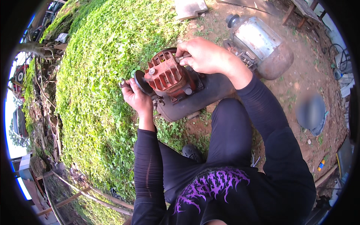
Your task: The person uses a wrench to loosen and remove bolts from an air compressor unit. They lift the motor and pump assembly off the tank and set them aside, then pick up a metal tank component and place it on a wooden table.
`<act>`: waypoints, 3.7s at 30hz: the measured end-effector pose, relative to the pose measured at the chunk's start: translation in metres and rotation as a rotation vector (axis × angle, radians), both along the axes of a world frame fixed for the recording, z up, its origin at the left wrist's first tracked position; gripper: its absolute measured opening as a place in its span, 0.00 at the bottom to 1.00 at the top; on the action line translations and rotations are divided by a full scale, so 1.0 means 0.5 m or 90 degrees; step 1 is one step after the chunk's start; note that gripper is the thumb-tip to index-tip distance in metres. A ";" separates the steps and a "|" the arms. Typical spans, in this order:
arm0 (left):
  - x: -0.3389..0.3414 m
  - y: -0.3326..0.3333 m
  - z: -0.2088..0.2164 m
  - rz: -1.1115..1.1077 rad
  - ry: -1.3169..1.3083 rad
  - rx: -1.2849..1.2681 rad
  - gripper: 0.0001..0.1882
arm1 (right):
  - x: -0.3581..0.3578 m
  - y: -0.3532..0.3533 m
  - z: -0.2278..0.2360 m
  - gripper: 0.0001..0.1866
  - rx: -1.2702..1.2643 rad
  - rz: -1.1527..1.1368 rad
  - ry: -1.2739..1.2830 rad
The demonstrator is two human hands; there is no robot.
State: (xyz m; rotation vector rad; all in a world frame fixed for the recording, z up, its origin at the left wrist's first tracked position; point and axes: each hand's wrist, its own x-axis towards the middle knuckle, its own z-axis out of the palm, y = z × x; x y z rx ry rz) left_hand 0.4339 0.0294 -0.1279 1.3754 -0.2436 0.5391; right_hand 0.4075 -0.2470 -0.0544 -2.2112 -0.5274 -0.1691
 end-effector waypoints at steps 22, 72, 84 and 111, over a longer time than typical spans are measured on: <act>-0.016 -0.031 0.028 0.023 0.007 -0.020 0.07 | -0.009 -0.044 -0.041 0.10 0.046 0.012 -0.135; -0.004 0.000 0.011 0.004 0.016 0.050 0.12 | -0.058 -0.063 -0.216 0.08 0.364 -0.184 0.072; -0.012 0.005 0.020 0.050 0.018 0.053 0.11 | -0.229 -0.036 -0.294 0.10 0.360 -0.399 0.271; 0.002 0.004 0.014 0.092 0.027 0.190 0.17 | -0.213 -0.054 -0.352 0.16 0.355 -0.344 0.106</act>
